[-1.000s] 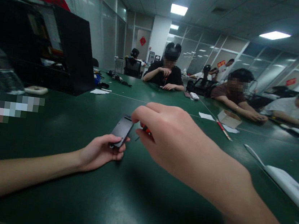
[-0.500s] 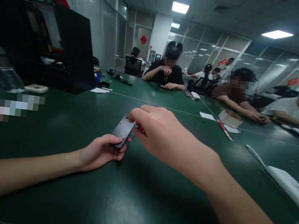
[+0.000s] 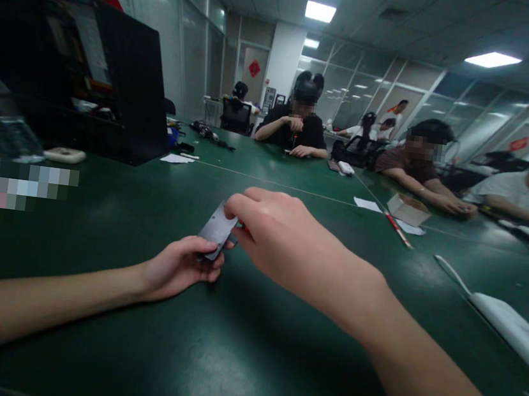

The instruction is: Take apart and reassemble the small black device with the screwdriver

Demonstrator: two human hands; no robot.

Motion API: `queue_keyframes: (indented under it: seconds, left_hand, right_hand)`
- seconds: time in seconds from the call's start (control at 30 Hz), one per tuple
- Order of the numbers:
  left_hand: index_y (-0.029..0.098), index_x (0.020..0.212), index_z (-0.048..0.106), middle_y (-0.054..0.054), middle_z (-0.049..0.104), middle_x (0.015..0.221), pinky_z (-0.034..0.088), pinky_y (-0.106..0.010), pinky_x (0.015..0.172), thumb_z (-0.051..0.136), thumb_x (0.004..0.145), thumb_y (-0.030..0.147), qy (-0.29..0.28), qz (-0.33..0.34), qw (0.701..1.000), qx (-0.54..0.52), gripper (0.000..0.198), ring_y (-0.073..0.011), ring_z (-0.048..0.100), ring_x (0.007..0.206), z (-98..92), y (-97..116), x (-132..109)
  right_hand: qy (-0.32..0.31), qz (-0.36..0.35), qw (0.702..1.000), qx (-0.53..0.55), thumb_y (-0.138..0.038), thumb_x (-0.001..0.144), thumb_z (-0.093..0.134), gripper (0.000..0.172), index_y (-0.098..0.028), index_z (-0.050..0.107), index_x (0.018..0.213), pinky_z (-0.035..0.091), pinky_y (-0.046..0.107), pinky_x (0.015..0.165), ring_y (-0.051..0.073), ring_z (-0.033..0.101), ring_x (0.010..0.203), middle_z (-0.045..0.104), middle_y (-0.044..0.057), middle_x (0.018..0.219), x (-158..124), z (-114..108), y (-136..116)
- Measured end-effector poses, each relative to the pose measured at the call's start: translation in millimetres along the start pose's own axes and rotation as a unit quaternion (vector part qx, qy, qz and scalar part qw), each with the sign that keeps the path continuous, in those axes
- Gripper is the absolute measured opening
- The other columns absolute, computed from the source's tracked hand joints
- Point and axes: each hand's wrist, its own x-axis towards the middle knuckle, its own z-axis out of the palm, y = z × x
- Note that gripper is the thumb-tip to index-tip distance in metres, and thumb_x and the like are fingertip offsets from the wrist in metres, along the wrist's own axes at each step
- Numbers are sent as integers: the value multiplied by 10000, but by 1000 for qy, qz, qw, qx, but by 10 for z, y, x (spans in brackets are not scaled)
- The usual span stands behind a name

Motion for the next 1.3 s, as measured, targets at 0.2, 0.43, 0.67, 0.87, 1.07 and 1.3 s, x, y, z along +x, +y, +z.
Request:
queue_keyframes:
  seconds: [0.2, 0.43, 0.67, 0.87, 1.07, 1.3]
  left_hand:
    - [76, 959, 673, -44, 588, 683, 467, -263, 596, 618, 825, 236, -7, -1, 1000, 15, 216, -150, 570, 595, -2, 8, -11]
    - [80, 994, 666, -41, 593, 685, 457, -272, 597, 629, 815, 250, -11, -4, 1000, 17, 250, -157, 584, 580, -16, 7, -3]
    - [87, 979, 660, -41, 593, 682, 458, -274, 600, 624, 817, 244, -9, -6, 1000, 12, 229, -159, 581, 581, -15, 0, -11]
    - [86, 979, 667, -44, 596, 684, 458, -274, 590, 621, 822, 241, -9, -4, 1000, 8, 225, -161, 584, 581, -19, -2, -5]
    - [88, 961, 680, -45, 595, 691, 464, -272, 591, 624, 823, 244, -3, 4, 1000, 0, 216, -154, 575, 590, -17, -1, -4]
    - [97, 888, 670, -46, 597, 692, 465, -270, 591, 626, 819, 242, -7, 10, 1000, -2, 166, -150, 568, 594, -27, -14, 0]
  right_hand:
    - [-10, -1, 999, 36, -99, 838, 611, 138, -163, 657, 950, 399, 250, 627, 167, 624, 755, 683, 63, 922, 0, -26, -7]
    - [-3, 16, 999, 37, -165, 850, 649, 120, -172, 661, 969, 415, 252, 654, 167, 631, 753, 697, 41, 884, -23, -67, 70]
    - [20, 41, 999, -12, -199, 848, 642, 123, -169, 674, 964, 404, 258, 651, 175, 634, 723, 696, 50, 843, -21, -107, 88]
    - [-108, 80, 991, 12, -235, 851, 585, 143, -177, 715, 831, 328, 236, 524, 116, 513, 505, 616, 1, 575, 17, -14, 81]
    - [-178, 146, 962, 145, -191, 800, 550, 226, -150, 767, 849, 339, 208, 501, 105, 525, 534, 658, 12, 625, 108, 477, 314]
    - [-199, 196, 933, 226, -203, 749, 575, 210, -138, 767, 806, 303, 216, 466, 97, 469, 506, 633, -2, 596, 113, 716, 377]
